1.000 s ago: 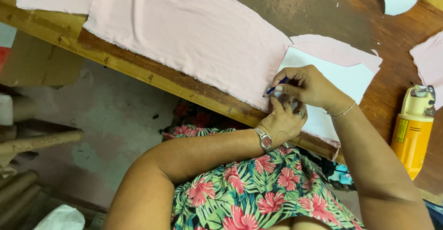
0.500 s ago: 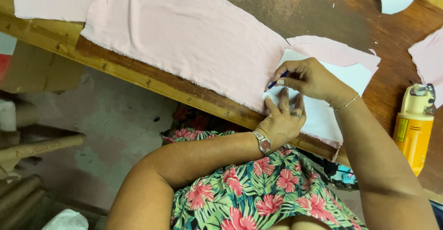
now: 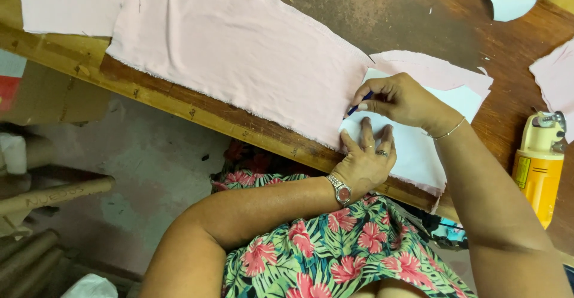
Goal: Cutting fabric pieces using a rotary cutter and marking them with a pencil according to patterns on a work table.
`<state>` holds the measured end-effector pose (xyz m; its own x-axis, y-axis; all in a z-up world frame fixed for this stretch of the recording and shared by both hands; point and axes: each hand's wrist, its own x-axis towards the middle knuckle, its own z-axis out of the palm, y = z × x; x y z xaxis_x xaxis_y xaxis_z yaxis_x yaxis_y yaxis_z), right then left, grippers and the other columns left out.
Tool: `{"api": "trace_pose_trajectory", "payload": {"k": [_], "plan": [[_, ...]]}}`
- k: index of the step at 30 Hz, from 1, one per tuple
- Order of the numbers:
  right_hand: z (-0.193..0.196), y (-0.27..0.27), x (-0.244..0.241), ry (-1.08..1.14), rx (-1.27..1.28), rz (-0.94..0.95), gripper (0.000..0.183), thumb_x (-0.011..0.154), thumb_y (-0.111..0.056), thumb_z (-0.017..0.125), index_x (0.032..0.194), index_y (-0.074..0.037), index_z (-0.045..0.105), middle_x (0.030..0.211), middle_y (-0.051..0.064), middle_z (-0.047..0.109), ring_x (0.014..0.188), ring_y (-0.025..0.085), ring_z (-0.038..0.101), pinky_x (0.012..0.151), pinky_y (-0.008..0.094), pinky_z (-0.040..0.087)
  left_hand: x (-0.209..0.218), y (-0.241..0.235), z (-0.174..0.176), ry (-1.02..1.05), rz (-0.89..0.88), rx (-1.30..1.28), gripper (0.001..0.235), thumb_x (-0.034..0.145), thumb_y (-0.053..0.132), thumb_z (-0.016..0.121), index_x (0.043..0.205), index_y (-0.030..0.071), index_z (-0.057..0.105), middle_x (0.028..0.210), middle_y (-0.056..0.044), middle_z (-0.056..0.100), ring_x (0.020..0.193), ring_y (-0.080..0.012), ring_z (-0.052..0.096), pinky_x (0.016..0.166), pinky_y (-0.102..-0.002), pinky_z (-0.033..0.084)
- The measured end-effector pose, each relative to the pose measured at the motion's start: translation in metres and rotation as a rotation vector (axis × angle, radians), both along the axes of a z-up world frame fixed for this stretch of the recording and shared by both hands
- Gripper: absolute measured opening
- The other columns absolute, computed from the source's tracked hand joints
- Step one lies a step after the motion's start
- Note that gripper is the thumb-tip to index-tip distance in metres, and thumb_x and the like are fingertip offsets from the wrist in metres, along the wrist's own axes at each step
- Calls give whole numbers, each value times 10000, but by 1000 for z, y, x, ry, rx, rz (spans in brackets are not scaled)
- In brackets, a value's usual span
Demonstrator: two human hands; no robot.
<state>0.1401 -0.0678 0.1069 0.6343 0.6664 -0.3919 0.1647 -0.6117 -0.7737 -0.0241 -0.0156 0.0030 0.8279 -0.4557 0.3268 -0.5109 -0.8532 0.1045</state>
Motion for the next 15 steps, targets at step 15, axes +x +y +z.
{"api": "trace_pose_trajectory", "payload": {"k": [15], "plan": [[-7,-15,46,-55,-16,-93,72,909,-54,776,979,-45,762,793,107,761,527,164,562,580,287,481,-1,-1,-4,37,-30,33,380,981,66,474,1324,-83,537,1475,-380,451,1217,-723,498,754,-872,446]]}}
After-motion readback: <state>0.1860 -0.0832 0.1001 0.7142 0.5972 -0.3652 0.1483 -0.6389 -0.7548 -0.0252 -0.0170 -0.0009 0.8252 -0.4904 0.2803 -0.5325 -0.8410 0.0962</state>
